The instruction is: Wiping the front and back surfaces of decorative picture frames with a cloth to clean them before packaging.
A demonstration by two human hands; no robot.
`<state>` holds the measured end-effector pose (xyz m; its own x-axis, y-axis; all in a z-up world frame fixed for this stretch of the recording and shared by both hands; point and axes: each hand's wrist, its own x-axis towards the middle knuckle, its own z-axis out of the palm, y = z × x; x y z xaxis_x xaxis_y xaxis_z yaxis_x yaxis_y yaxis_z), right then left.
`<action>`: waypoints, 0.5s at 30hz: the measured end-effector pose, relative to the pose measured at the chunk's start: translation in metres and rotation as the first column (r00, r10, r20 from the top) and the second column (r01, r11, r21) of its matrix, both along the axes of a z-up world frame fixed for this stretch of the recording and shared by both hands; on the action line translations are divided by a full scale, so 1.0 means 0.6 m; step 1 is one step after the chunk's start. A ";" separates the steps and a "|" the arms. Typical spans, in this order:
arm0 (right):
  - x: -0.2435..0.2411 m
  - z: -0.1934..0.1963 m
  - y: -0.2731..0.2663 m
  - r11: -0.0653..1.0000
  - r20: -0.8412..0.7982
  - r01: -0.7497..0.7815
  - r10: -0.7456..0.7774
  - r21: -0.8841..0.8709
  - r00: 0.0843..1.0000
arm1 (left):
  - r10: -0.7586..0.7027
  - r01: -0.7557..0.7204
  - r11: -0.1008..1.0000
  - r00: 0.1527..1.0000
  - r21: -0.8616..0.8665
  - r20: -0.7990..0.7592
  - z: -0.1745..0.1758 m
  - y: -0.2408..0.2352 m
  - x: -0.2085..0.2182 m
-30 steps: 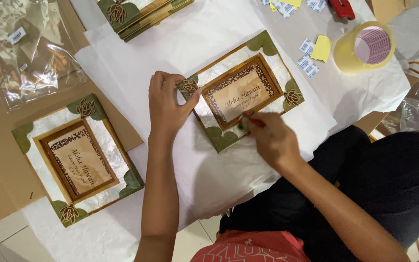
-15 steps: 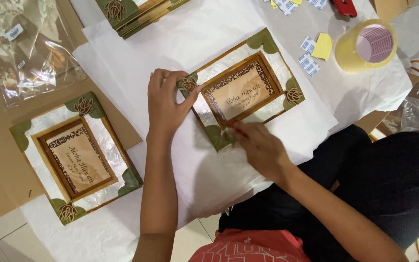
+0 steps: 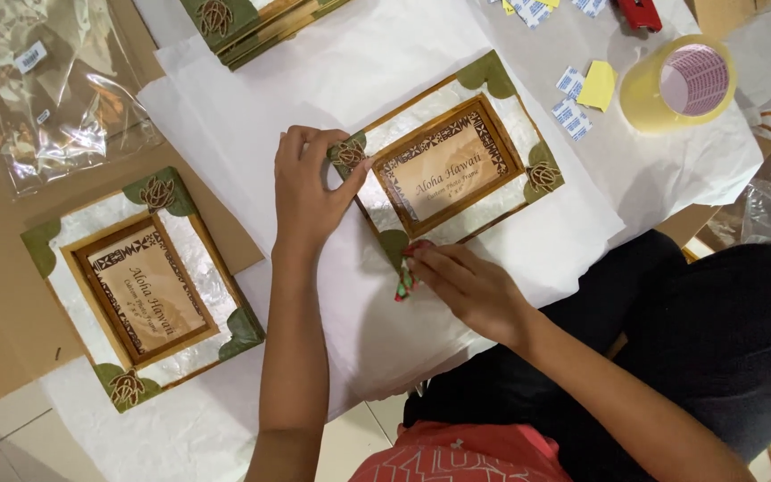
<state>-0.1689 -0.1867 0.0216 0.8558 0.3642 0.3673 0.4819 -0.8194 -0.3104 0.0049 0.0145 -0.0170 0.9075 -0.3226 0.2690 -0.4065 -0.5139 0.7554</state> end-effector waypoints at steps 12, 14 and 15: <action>0.030 -0.015 -0.022 0.971 0.162 0.128 -0.162 0.201 0.973 | 0.005 -0.005 1.000 1.000 -0.016 0.004 -0.008 0.001 0.003; 0.024 0.002 0.024 0.897 0.012 0.176 -0.197 0.405 0.980 | 0.005 -0.005 1.000 1.000 -0.015 -0.005 -0.008 0.002 0.002; 0.021 0.010 0.046 0.778 -0.145 0.244 -0.197 0.579 0.970 | 0.005 -0.005 1.000 1.000 -0.014 -0.016 -0.008 0.001 0.001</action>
<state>-0.1562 -0.1589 0.0276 0.9184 -0.1044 0.3817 0.2676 -0.5467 -0.7934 0.0054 0.0153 -0.0216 0.9134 -0.3144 0.2587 -0.3917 -0.5054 0.7688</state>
